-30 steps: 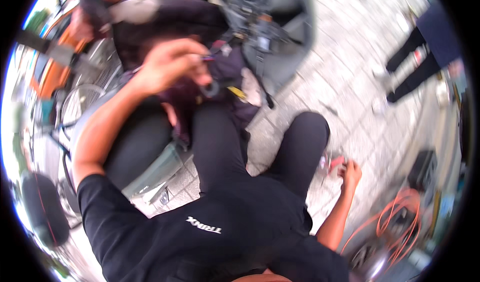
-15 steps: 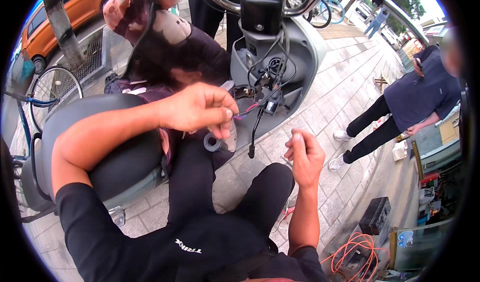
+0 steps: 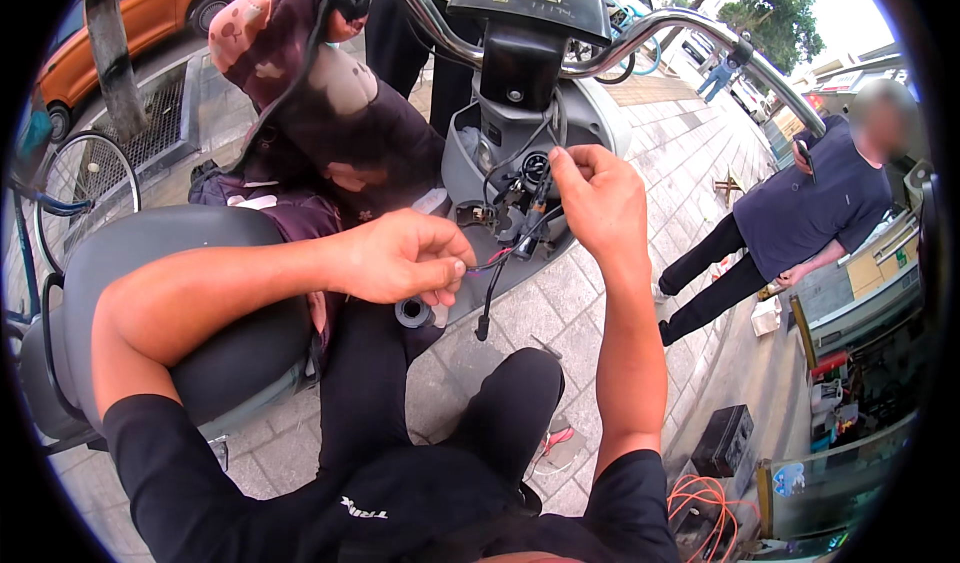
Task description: The person repairs the wiring of a scooter by stripping wire ends, twisting them together, and wrapping the connections with electrical tape. The person uses a screwdriver and electrical tape to secure the connections.
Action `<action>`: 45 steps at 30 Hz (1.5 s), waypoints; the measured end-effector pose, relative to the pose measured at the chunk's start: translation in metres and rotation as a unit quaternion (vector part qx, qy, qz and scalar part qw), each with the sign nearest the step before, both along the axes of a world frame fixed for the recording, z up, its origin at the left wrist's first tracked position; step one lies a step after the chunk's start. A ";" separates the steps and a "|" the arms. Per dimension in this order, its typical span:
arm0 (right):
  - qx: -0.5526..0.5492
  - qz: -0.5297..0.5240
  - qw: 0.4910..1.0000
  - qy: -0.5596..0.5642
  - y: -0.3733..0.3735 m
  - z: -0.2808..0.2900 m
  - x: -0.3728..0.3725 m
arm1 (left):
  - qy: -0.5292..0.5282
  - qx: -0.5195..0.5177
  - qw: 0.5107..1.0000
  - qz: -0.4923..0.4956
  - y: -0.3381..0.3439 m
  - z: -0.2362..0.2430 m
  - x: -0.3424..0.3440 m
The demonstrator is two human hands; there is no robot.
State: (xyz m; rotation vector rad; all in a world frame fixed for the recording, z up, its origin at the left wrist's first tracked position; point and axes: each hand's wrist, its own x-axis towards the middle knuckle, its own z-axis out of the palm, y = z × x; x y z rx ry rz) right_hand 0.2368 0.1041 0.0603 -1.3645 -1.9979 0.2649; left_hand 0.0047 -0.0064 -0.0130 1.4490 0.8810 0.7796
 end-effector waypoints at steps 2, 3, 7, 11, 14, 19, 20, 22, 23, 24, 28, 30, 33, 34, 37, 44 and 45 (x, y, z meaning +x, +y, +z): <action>0.019 0.007 0.999 0.038 0.006 -0.006 -0.002 | -0.003 -0.002 1.000 0.002 0.002 0.001 0.001; 0.028 0.009 0.998 0.058 0.009 -0.009 -0.003 | -0.005 -0.003 1.000 0.002 0.002 0.001 0.003; 0.119 0.037 0.991 0.038 0.030 -0.023 -0.009 | -0.013 0.002 1.000 0.011 0.011 -0.006 -0.001; 0.124 0.052 0.981 0.139 0.006 -0.024 -0.006 | -0.002 0.006 1.000 -0.009 0.008 -0.015 -0.004; 0.073 0.041 0.979 0.187 0.008 -0.024 -0.010 | 0.029 -0.005 1.000 -0.008 0.006 -0.004 -0.001; 0.106 0.066 0.963 0.239 0.007 -0.028 -0.012 | 0.060 -0.006 0.998 -0.009 0.005 0.005 -0.004; 0.102 0.071 0.963 0.239 0.019 -0.034 -0.013 | 0.065 -0.006 0.998 -0.011 0.006 0.006 -0.003; 0.088 0.064 0.965 0.239 0.008 -0.027 -0.006 | 0.078 -0.006 0.997 -0.011 0.005 0.009 -0.001; 0.080 0.062 0.965 0.241 0.003 -0.023 -0.005 | 0.086 -0.007 0.996 -0.010 0.003 0.013 -0.001; 0.096 0.072 0.960 0.252 0.002 -0.024 -0.009 | 0.094 -0.008 0.996 -0.008 0.002 0.017 -0.002; 0.011 0.064 0.960 0.271 0.010 -0.024 -0.013 | 0.069 -0.025 0.997 0.011 0.001 0.019 0.002; 0.018 0.073 0.957 0.282 0.002 -0.021 -0.016 | 0.083 -0.020 0.996 0.008 0.000 0.020 0.001; -0.014 0.063 0.957 0.282 0.003 -0.022 -0.013 | 0.079 -0.018 0.997 0.004 0.002 0.014 0.001; -0.032 0.060 0.957 0.281 0.007 -0.022 -0.014 | 0.075 -0.017 0.997 0.009 0.004 0.011 -0.001; 0.090 0.067 0.957 0.268 0.004 -0.025 -0.015 | 0.065 0.018 0.998 -0.016 0.006 0.009 0.000; 0.022 0.057 0.993 0.106 -0.008 -0.008 -0.005 | 0.007 0.000 1.000 -0.016 0.007 -0.007 0.001; 0.073 0.047 0.991 0.098 -0.013 -0.002 -0.005 | 0.012 -0.005 1.000 -0.018 0.006 -0.006 0.001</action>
